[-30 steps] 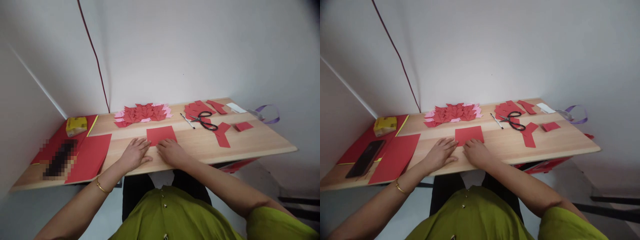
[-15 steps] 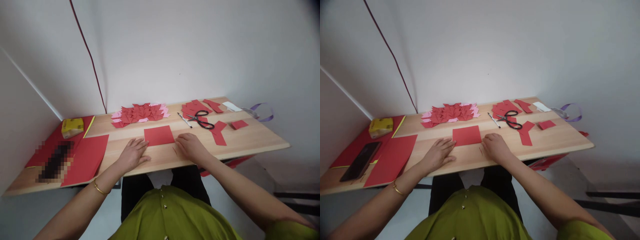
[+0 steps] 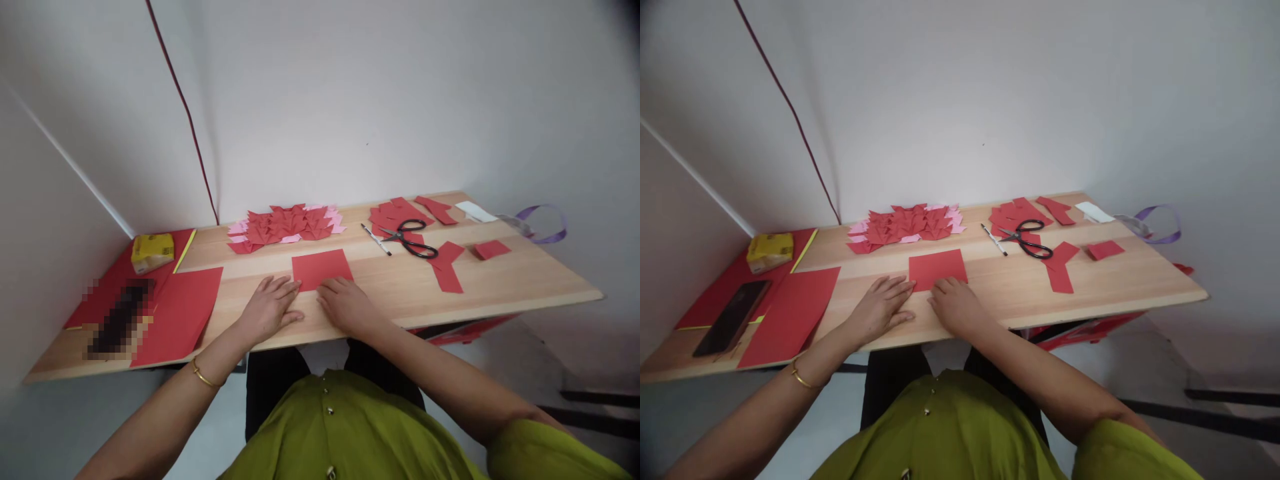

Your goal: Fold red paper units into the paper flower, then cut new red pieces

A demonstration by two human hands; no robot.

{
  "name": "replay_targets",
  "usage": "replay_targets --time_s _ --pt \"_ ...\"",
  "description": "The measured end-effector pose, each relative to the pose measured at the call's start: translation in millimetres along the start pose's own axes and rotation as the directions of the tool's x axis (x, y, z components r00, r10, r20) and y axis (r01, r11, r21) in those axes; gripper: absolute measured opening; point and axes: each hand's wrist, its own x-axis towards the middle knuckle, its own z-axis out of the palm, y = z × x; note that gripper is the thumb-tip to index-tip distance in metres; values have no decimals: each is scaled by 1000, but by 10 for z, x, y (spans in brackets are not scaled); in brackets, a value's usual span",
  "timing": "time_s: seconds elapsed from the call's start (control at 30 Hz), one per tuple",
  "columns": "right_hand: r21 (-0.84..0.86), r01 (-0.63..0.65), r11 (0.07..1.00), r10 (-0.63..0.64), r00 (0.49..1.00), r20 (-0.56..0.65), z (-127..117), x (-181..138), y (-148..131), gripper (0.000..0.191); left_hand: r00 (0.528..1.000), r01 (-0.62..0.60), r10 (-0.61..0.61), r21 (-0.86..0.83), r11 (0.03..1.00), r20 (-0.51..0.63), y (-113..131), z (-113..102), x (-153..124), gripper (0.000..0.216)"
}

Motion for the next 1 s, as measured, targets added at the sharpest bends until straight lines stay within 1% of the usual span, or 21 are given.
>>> replay_targets --time_s 0.17,0.3,0.37,0.43,0.47,0.53,0.6,0.63,0.67,0.73,0.8,0.83,0.9,1.0 --pt "-23 -120 992 120 992 -32 -122 -255 323 34 1000 -11 11 -20 1000 -12 -21 -14 12 52" --pt "39 -160 986 161 986 -29 -205 -395 604 32 1000 -8 8 -31 999 -22 -12 -18 35 50" --pt "61 -198 978 201 978 -58 -265 -423 804 31 1000 5 -5 -42 999 -19 0 -21 49 49" --pt "26 -319 947 320 938 -134 -339 -423 1040 30 999 24 -26 -62 998 -25 10 -29 59 47" --pt "-4 -405 914 399 902 -163 -379 -414 1162 31 999 36 -38 -74 997 -34 12 -37 61 45" --pt "-74 -529 846 512 842 -170 -453 -383 1395 29 996 63 -69 -102 993 -57 10 -58 60 39" --pt "-132 -618 775 601 785 -147 -501 -345 1583 32 992 95 -104 -121 988 -77 -2 -86 63 34" --pt "-150 -644 750 633 765 -116 -512 -324 1656 34 989 108 -119 -128 986 -86 -11 -100 73 32" --pt "-164 -655 738 649 755 -92 -512 -304 1714 36 987 117 -131 -136 984 -98 -20 -112 94 31" --pt "-193 -665 722 669 741 -51 -493 -264 1795 39 979 128 -152 -168 977 -140 -39 -127 181 29" --pt "-212 -670 712 679 733 -35 -461 -226 1845 39 960 145 -197 -247 958 -199 -57 -120 335 29" --pt "-216 -673 707 684 729 -28 -447 -207 1864 39 954 151 -215 -281 948 -211 -64 -107 434 29" --pt "-209 -677 706 691 723 -6 -431 -173 1892 37 944 181 -254 -314 932 -209 -73 -60 649 30" --pt "-191 -682 706 698 716 28 -439 -147 1908 35 924 284 -344 -301 910 -168 -63 46 917 31"
